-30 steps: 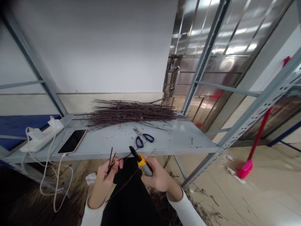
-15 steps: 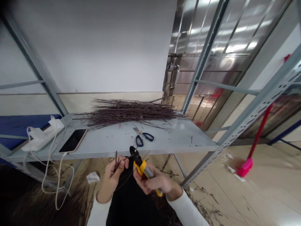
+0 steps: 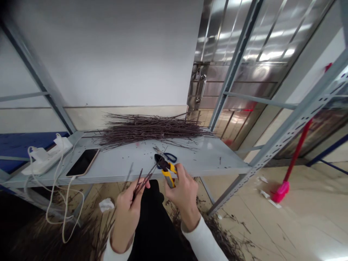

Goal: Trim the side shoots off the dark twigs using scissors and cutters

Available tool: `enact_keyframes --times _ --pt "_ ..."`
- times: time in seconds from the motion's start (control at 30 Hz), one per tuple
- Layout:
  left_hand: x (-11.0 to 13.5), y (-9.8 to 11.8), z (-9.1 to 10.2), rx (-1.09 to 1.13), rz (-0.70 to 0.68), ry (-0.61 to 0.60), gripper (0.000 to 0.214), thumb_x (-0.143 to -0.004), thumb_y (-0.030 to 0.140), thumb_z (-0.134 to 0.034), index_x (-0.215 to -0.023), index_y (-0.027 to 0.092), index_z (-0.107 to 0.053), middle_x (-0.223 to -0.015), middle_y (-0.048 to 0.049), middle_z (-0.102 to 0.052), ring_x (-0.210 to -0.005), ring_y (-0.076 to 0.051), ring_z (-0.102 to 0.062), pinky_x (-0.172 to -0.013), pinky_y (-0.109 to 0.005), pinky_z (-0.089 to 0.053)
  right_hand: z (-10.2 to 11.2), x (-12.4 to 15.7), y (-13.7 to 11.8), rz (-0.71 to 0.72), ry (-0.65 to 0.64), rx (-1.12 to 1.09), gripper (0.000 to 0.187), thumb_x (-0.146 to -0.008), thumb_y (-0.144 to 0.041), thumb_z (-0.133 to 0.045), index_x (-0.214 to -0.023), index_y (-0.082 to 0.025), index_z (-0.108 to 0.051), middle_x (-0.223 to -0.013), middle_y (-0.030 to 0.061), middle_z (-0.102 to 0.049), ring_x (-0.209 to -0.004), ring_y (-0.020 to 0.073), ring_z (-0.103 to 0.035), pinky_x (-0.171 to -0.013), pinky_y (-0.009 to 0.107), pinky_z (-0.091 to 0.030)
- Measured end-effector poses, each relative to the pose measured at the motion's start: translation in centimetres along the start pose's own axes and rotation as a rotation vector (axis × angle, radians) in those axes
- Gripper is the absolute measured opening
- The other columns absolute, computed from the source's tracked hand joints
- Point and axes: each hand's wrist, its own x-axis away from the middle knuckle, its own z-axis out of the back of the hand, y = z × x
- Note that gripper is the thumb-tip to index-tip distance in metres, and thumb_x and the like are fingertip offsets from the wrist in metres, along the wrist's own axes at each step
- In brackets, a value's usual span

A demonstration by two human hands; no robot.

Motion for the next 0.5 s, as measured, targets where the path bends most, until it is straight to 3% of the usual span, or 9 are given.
enact_keyframes --times 0.1,0.23,0.4,0.5 --pt "0.1 -0.3 -0.4 0.075 0.056 0.025 0.021 -0.088 0.029 -0.045 -0.080 0.021 -0.062 -0.078 -0.0055 -0.071 -0.070 -0.020 -0.065 -0.068 -0.026 -0.047 -0.4 0.5 -1.2 -0.062 0.007 -0.091 0.021 -0.069 -0.029 -0.053 -0.085 -0.022 -0.044 -0.055 -0.0054 -0.044 -0.046 0.0119 -0.041 -0.046 0.022 -0.028" --pt "-0.3 -1.1 -0.3 0.229 0.105 0.039 0.027 -0.089 0.036 -0.045 -0.070 0.020 -0.056 -0.071 -0.0024 -0.064 -0.065 -0.016 -0.057 -0.064 -0.024 -0.043 -0.9 1.4 -2.8 -0.255 -0.126 -0.535 0.018 -0.065 -0.027 -0.053 -0.078 -0.021 -0.042 -0.055 -0.0085 -0.032 -0.047 0.0088 -0.031 -0.047 0.022 -0.029" --pt "-1.0 -2.2 -0.6 0.396 0.170 0.042 0.031 -0.087 0.043 -0.049 -0.067 0.019 -0.052 -0.068 -0.0011 -0.058 -0.066 -0.016 -0.052 -0.065 -0.025 -0.042 -1.2 2.4 -4.0 -0.531 -0.453 -1.162 0.016 -0.059 -0.021 -0.051 -0.071 -0.021 -0.040 -0.056 -0.0093 -0.030 -0.047 0.0054 -0.023 -0.043 0.019 -0.022" --pt "-1.1 -3.0 -1.2 0.498 0.183 0.018 0.033 -0.085 0.045 -0.052 -0.065 0.019 -0.050 -0.065 0.0003 -0.053 -0.062 -0.015 -0.048 -0.062 -0.024 -0.041 -0.9 2.9 -4.3 -0.581 -0.660 -1.461 0.020 -0.056 -0.019 -0.050 -0.073 -0.021 -0.039 -0.055 -0.0108 -0.028 -0.043 0.0034 -0.018 -0.040 0.017 -0.017"
